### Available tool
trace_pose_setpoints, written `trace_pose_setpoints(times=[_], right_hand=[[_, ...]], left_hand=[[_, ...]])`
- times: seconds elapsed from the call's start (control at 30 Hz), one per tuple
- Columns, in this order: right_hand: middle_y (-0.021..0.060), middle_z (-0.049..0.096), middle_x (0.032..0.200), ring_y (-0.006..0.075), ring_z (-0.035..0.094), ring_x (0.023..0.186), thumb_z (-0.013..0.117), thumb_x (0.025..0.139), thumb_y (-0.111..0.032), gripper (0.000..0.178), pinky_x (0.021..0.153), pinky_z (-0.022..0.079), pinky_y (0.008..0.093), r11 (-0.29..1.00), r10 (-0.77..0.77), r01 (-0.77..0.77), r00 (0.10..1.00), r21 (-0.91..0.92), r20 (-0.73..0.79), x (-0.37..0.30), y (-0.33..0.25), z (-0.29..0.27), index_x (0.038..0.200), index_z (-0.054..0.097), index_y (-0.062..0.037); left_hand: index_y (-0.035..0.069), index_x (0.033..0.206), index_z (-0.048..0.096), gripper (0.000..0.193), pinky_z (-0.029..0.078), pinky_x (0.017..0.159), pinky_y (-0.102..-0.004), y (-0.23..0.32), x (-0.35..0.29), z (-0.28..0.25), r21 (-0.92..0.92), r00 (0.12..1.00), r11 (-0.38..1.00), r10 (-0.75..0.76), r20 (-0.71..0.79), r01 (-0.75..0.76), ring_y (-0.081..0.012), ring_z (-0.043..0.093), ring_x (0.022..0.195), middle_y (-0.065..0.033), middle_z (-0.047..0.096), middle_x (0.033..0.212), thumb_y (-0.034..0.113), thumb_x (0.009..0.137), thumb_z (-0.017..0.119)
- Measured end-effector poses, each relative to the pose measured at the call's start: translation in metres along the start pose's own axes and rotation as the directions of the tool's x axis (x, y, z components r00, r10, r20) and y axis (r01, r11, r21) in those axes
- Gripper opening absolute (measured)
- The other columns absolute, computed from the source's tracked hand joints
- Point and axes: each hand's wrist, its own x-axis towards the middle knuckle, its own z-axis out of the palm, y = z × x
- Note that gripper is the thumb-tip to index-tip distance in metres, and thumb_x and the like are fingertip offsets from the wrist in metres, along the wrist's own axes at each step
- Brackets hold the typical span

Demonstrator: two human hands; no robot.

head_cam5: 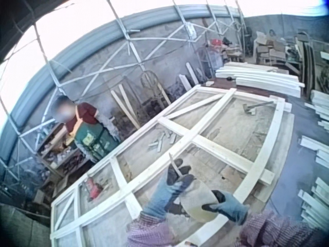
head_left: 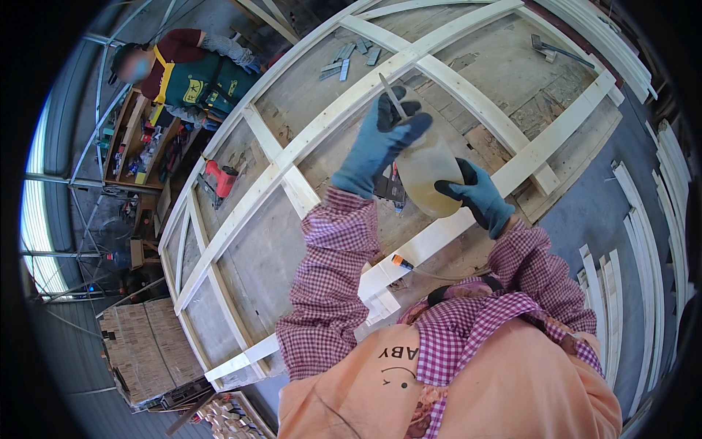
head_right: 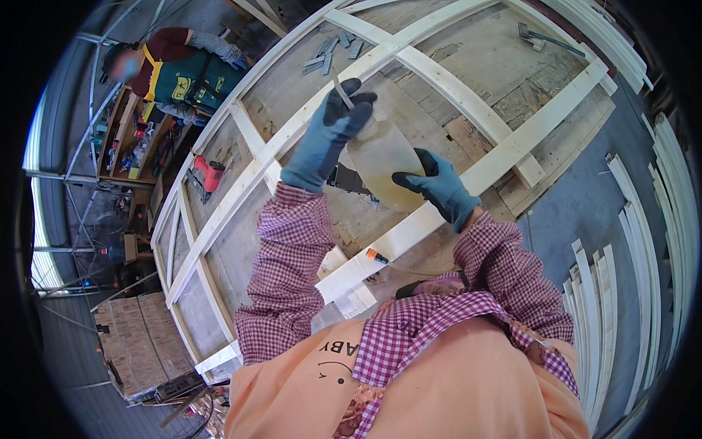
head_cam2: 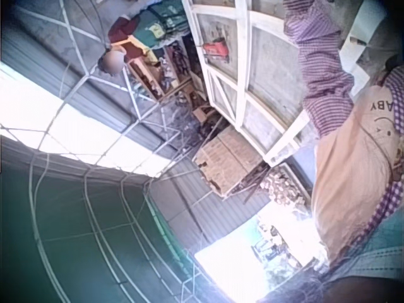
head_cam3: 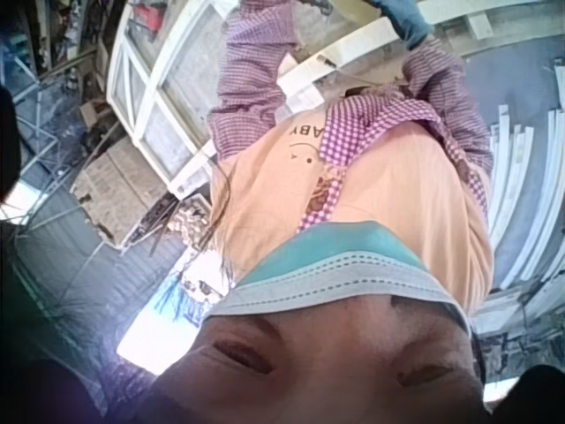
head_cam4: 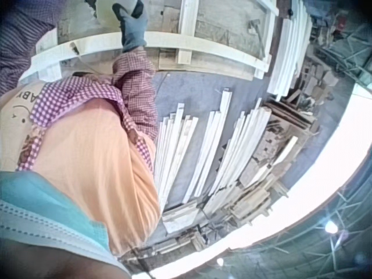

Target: The person assembles a wooden frame by positioning small wooden blocks at joints and securing them with a pneumatic nail gun. They then apply glue from a bottle to the joints and continue fastening the frame components together.

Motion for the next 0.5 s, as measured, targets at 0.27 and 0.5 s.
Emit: trace_pose_setpoints(times=[0.27,0.5], right_hand=[[0.0067,0.059,0.113,0.0159,0.057,0.101,0.072,0.074,-0.005,0.055,0.087,0.047,0.0283,1.0,0.014,-0.014,1.0,-0.008,-0.013,-0.001,-0.006,0.007,0.124,0.048,-0.0016],[0.0088,0.058,0.115,0.0165,0.056,0.102,0.072,0.074,-0.004,0.057,0.091,0.045,0.0287,1.0,-0.026,0.027,0.999,0.015,-0.035,0.0,-0.008,0.007,0.125,0.047,0.0004]], left_hand=[[0.002,0.129,0.043,0.057,0.041,0.096,-0.0312,0.009,-0.01,-0.018,-0.09,0.994,0.996,-0.015,0.112,0.026,-0.0192,0.057,0.105,-0.0137,0.059,0.115,0.014,0.08,0.069],[0.002,0.129,0.043,0.055,0.043,0.095,-0.0303,0.008,-0.009,-0.007,-0.053,0.994,0.996,0.071,0.083,-0.067,-0.0191,0.057,0.104,-0.0125,0.059,0.116,0.012,0.081,0.067]])
